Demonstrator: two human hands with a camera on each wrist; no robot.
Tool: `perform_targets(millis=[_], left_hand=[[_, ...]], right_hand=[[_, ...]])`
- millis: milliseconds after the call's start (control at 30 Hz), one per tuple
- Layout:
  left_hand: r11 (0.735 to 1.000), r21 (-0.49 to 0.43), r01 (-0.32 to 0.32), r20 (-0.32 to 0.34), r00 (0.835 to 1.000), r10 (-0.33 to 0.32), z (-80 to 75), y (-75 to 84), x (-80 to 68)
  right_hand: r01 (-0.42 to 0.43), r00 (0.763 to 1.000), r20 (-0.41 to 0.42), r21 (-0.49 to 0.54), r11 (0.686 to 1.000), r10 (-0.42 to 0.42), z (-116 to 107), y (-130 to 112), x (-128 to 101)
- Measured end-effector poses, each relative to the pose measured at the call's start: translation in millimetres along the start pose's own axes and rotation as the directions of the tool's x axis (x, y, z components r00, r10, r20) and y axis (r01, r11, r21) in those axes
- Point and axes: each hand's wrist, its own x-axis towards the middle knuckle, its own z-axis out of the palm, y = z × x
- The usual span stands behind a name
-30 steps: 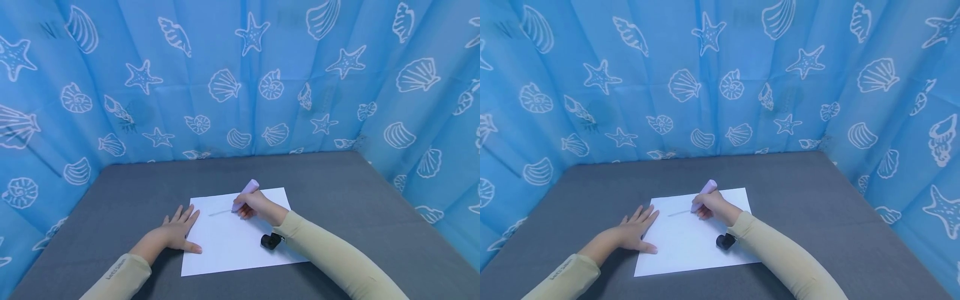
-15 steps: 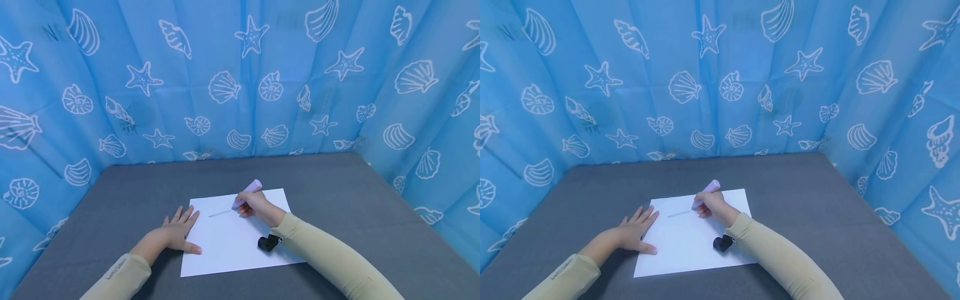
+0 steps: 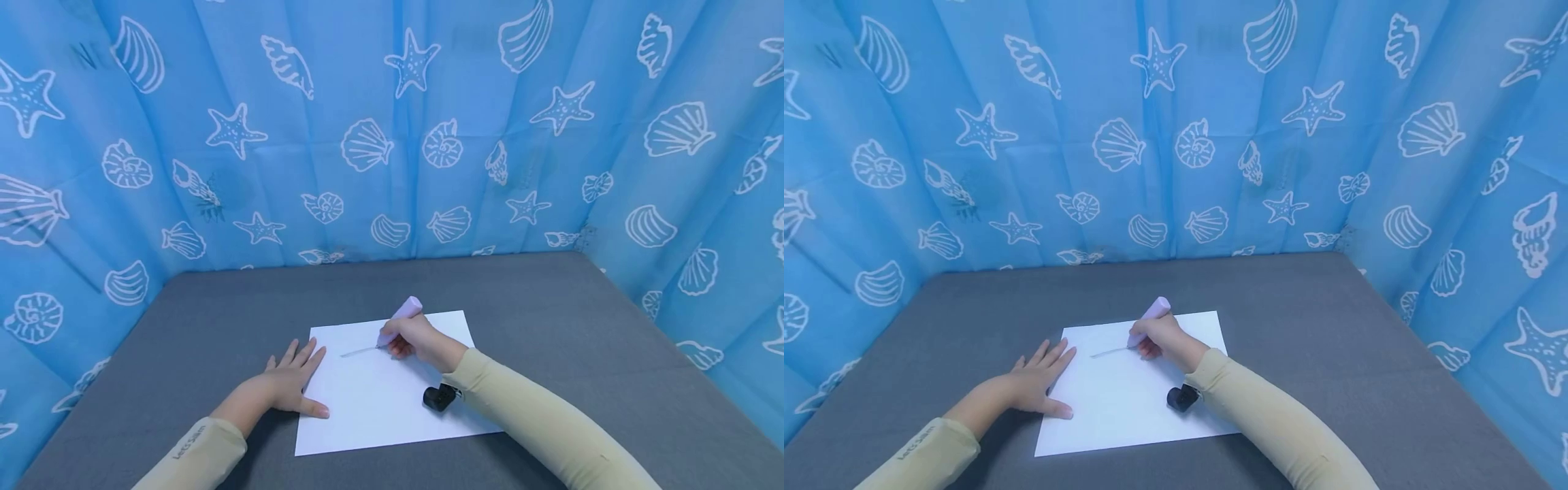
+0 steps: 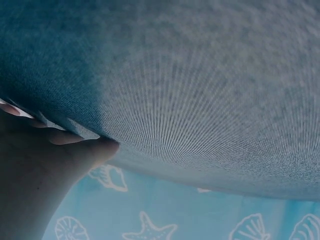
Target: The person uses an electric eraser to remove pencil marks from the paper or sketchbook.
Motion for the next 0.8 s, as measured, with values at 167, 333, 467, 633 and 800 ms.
perform_targets(millis=[167, 333, 467, 633, 800], left_hand=[[1.000, 0.001, 0.004, -0.008, 1.000, -0.004, 0.4, 0.2, -1.3], [1.000, 0.000, -0.002, -0.016, 1.000, 0.002, -0.4, 2.5, -2.1], [1.000, 0.000, -0.003, -0.010, 1.000, 0.003, 0.4, 1.5, -1.1], [1.000, 0.007, 0.007, -0.012, 1.000, -0.007, 1.0, -0.5, -0.1], [1.000, 0.009, 0.009, 0.003, 1.000, -0.009, 0.7, -0.4, 1.0]], right_hand=[[-0.011, 1.000, -0.008, -0.011, 1.000, 0.011, 1.1, -0.6, -1.4], [-0.008, 0.999, 0.032, -0.009, 1.000, 0.008, -3.0, -0.6, -1.5], [-0.001, 0.999, 0.050, 0.013, 1.000, 0.000, -4.4, -0.3, -2.0], [-0.008, 0.999, 0.032, 0.023, 1.000, 0.008, -0.5, -0.8, -1.7], [-0.017, 0.999, -0.033, 0.031, 0.999, 0.018, 2.4, -0.8, -0.1]])
